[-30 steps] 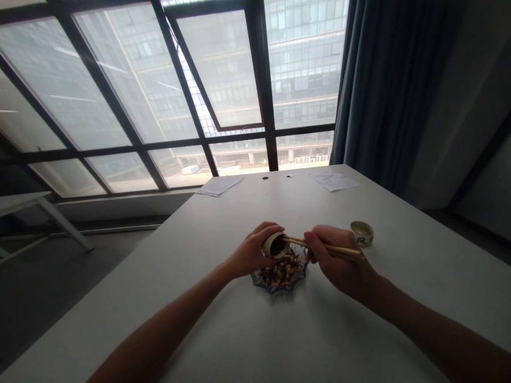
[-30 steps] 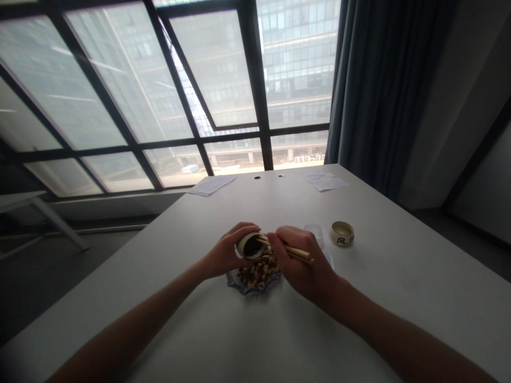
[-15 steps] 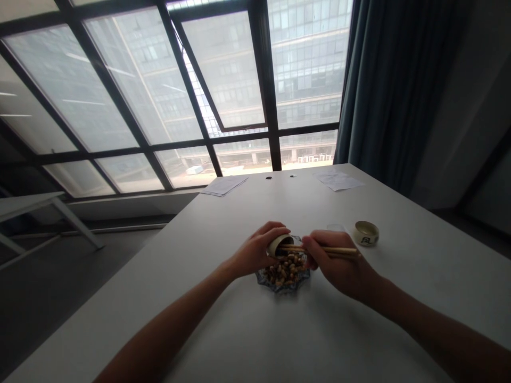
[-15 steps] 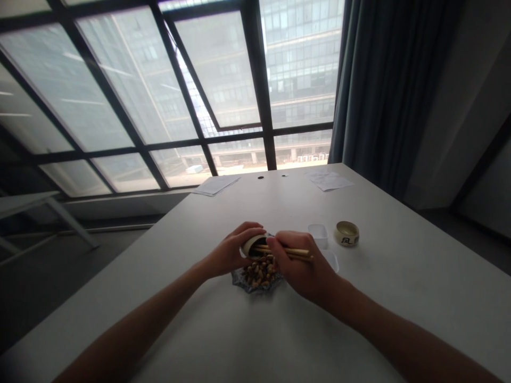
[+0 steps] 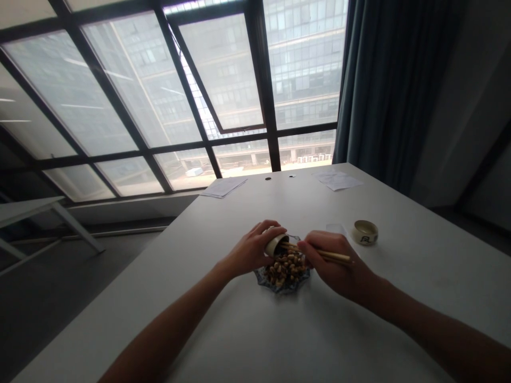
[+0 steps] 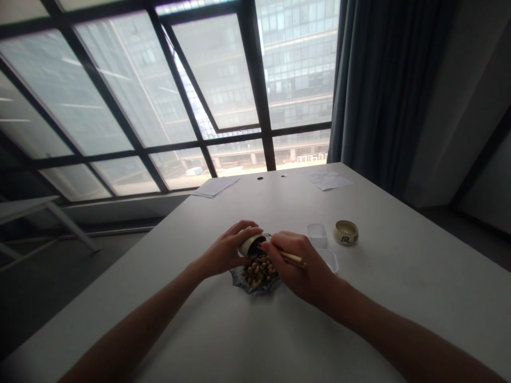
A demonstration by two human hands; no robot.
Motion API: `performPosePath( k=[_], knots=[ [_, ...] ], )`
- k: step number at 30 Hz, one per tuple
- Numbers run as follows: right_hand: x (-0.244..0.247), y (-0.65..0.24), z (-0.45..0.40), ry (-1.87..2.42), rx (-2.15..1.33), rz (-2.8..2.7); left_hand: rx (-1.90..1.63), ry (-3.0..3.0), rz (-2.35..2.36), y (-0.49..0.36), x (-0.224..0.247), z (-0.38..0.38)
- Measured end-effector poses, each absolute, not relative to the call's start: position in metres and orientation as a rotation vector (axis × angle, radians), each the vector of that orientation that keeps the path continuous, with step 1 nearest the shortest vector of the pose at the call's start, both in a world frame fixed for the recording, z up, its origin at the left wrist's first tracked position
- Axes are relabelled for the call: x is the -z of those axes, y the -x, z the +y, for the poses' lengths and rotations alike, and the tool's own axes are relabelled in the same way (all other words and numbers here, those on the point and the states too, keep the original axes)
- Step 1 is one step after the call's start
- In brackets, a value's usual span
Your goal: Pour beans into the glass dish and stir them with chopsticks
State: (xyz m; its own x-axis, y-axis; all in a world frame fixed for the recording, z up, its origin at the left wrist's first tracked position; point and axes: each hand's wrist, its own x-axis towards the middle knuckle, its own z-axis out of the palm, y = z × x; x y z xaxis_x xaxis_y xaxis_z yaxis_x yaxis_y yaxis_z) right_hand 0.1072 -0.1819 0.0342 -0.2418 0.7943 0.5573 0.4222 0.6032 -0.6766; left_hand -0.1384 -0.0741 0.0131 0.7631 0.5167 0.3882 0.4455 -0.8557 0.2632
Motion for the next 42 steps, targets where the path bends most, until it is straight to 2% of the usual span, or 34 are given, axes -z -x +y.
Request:
performPosePath(
  k=[5, 12, 24, 42],
  knots=[
    [-0.041, -0.108, -0.187, 1.033, -0.436, -1.798, -0.709, -2.742, 0.768, 0.140, -0.010, -0.072],
    [-0.033, -0.110, -0.180, 0.862, -0.497, -1.966, -0.743, -2.689, 0.750, 0.137, -0.008, -0.070],
    [-0.036, -0.108, -0.183, 0.898, -0.505, -1.897, -0.692, -2.842, 0.762, 0.138, -0.007, -0.074],
    [-0.039, -0.105, -0.187, 0.996, -0.465, -1.789, -0.930, -2.959, 0.633, 0.141, -0.002, -0.066]
  ],
)
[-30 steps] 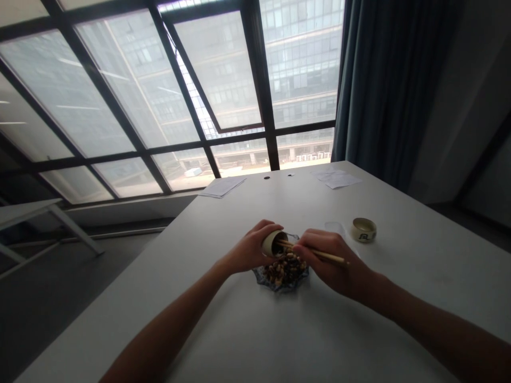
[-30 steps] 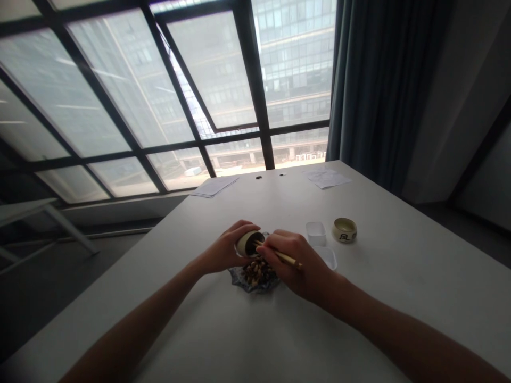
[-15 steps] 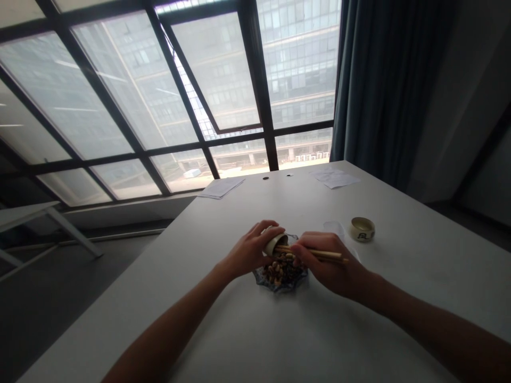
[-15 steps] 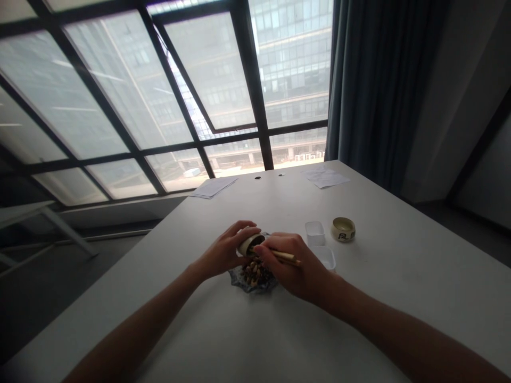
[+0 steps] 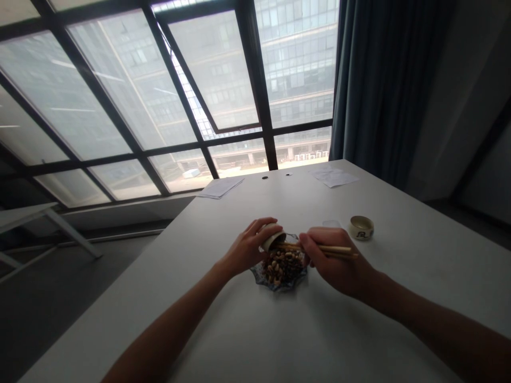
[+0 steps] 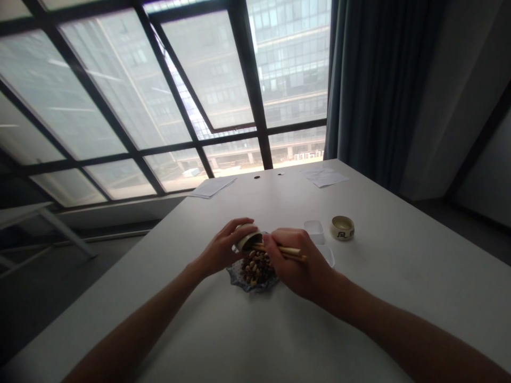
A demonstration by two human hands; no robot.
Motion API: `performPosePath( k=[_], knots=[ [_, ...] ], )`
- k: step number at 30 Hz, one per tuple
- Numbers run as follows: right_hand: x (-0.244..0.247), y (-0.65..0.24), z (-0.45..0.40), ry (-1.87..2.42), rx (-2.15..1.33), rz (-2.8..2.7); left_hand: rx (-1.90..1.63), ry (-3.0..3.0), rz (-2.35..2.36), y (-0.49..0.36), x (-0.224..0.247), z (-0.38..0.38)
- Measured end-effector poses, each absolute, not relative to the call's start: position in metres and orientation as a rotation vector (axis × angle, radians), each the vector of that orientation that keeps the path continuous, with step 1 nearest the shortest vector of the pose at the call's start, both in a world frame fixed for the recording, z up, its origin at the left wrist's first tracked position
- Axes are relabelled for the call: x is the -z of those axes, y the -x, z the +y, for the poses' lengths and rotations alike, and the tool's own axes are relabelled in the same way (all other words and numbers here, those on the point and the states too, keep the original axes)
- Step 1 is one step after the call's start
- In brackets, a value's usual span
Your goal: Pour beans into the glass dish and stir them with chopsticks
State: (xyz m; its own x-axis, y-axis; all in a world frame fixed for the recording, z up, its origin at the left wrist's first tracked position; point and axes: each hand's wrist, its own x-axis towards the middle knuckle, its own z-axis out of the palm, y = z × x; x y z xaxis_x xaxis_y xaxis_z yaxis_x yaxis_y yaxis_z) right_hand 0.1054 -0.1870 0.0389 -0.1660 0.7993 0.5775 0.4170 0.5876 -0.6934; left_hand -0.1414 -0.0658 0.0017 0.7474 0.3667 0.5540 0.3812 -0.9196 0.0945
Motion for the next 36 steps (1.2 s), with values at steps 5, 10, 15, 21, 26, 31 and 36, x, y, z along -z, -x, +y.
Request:
performPosePath(
  k=[5, 10, 15, 21, 26, 31, 36],
  knots=[
    [-0.0399, -0.1054, -0.1878, 0.943, -0.514, -1.808, 0.918, 2.897, -0.605, 0.1413, -0.0013, -0.0648],
    [-0.0394, -0.1043, -0.1876, 1.009, -0.437, -1.773, 0.902, 2.882, -0.603, 0.1421, -0.0011, -0.0647],
    [-0.0415, -0.1033, -0.1894, 0.958, -0.479, -1.798, 0.899, 2.864, -0.592, 0.1426, -0.0002, -0.0634],
    [-0.0398, -0.1022, -0.1876, 1.000, -0.422, -1.722, 0.911, 2.838, -0.595, 0.1427, 0.0019, -0.0620],
    [-0.0353, -0.1031, -0.1833, 0.828, -0.502, -1.862, 0.903, 2.851, -0.619, 0.1424, 0.0004, -0.0627],
    [-0.0336, -0.1076, -0.1831, 0.846, -0.495, -1.926, 0.886, 2.861, -0.661, 0.1416, -0.0010, -0.0634],
    [-0.0384, -0.1097, -0.1836, 0.908, -0.413, -1.854, 0.856, 2.869, -0.703, 0.1422, 0.0004, -0.0629]
  ],
)
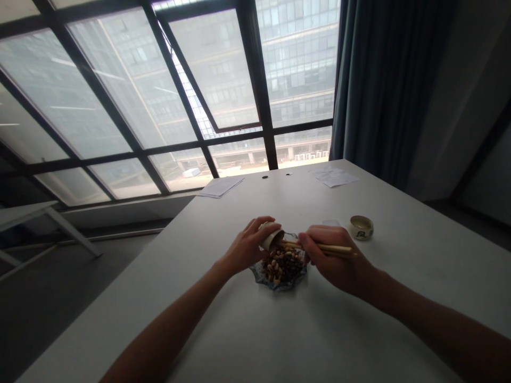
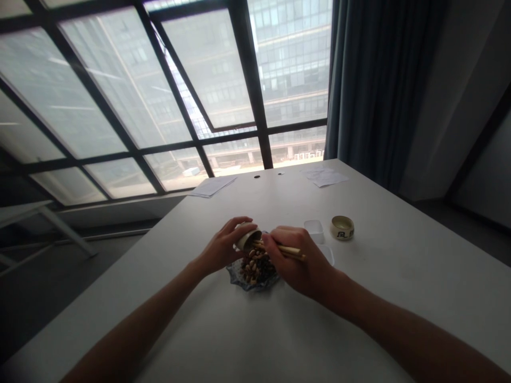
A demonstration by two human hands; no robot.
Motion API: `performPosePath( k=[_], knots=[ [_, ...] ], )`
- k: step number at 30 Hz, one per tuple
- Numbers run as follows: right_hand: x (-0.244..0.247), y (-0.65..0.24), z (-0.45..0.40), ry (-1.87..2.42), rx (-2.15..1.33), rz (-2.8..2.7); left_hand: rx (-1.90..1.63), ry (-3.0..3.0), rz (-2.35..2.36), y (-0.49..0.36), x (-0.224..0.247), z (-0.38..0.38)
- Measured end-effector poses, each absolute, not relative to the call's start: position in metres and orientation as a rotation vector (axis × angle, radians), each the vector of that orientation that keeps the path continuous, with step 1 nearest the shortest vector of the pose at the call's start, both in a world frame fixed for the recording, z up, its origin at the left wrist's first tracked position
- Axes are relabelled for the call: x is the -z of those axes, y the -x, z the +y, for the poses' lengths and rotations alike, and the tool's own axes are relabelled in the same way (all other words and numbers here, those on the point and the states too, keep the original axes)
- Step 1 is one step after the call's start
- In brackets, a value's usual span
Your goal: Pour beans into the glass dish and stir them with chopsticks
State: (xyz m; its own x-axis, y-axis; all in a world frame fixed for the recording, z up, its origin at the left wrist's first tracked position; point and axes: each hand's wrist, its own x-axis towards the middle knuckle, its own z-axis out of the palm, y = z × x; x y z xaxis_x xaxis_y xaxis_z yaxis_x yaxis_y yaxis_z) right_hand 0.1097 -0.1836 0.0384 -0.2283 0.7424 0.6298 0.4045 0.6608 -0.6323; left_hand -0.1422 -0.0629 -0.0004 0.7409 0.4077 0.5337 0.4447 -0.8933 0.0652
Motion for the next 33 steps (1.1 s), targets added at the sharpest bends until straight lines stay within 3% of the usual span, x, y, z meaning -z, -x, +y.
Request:
performPosePath(
  k=[24, 33],
  knots=[
    [-0.0404, -0.1106, -0.1828, 0.986, -0.359, -1.780, 0.922, 2.930, -0.804, 0.1432, -0.0004, -0.0631],
    [-0.0396, -0.1106, -0.1790, 0.812, -0.524, -1.949, 1.039, 3.004, -0.855, 0.1415, -0.0016, -0.0652]
  ],
)
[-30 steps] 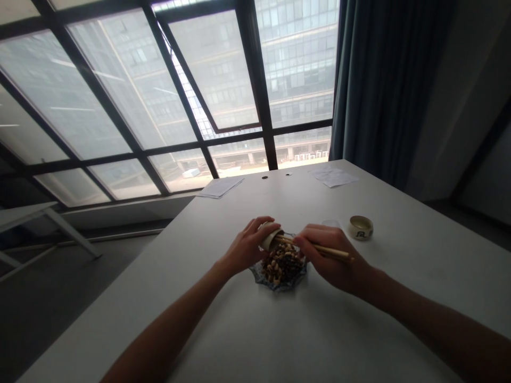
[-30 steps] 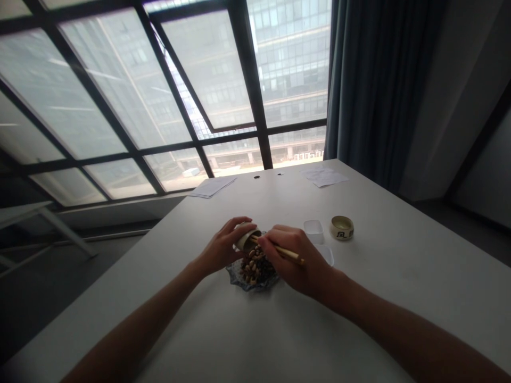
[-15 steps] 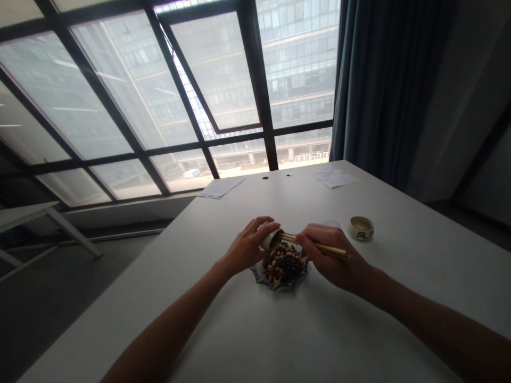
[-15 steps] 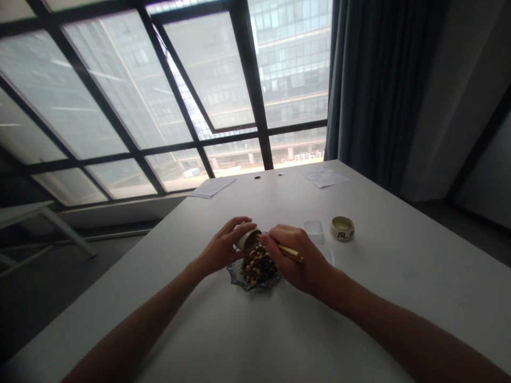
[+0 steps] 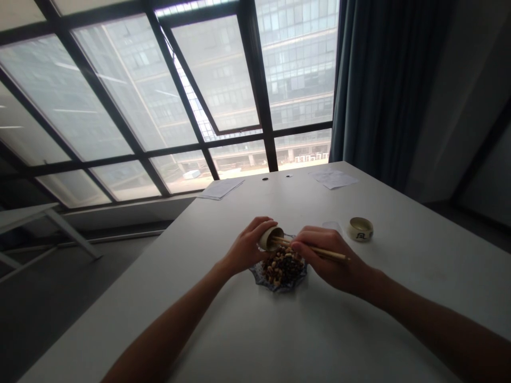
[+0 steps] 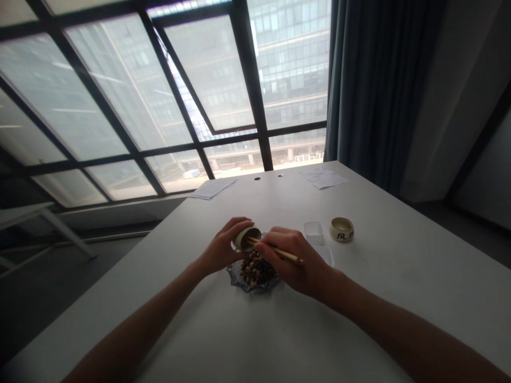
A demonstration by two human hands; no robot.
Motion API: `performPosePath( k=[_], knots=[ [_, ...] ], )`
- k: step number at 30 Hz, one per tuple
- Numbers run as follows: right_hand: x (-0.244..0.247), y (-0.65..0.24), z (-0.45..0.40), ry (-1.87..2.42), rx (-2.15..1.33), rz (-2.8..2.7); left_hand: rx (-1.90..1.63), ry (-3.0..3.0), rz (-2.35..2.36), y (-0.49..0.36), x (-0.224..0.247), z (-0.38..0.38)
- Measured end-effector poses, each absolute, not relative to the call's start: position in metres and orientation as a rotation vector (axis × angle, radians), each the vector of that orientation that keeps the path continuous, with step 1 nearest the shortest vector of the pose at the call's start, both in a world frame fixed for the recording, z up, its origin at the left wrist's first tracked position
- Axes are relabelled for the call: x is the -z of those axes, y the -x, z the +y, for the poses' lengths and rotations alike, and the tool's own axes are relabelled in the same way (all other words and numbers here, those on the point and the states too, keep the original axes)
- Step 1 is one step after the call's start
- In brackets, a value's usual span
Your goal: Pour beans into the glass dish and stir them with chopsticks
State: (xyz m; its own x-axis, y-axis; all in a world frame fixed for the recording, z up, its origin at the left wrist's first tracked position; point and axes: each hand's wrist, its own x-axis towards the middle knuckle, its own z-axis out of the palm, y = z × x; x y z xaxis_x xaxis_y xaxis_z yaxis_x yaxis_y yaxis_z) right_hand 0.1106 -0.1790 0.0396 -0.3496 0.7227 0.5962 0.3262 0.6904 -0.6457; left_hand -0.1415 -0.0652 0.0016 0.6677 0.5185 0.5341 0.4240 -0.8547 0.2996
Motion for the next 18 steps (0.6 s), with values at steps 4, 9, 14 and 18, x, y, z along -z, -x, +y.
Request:
performPosePath(
  k=[4, 9, 14, 18],
  knots=[
    [-0.040, -0.111, -0.181, 0.921, -0.436, -1.848, -0.987, -2.664, 0.797, 0.140, -0.002, -0.065],
    [-0.049, -0.117, -0.190, 0.936, -0.366, -1.694, -1.022, -2.567, 0.875, 0.138, -0.004, -0.065],
    [-0.066, -0.145, -0.202, 0.921, -0.298, -1.430, -1.009, -2.429, 0.930, 0.127, -0.014, -0.067],
    [-0.076, -0.190, -0.210, 0.868, -0.158, -1.178, -0.910, -2.346, 0.787, 0.094, -0.032, -0.071]
  ],
)
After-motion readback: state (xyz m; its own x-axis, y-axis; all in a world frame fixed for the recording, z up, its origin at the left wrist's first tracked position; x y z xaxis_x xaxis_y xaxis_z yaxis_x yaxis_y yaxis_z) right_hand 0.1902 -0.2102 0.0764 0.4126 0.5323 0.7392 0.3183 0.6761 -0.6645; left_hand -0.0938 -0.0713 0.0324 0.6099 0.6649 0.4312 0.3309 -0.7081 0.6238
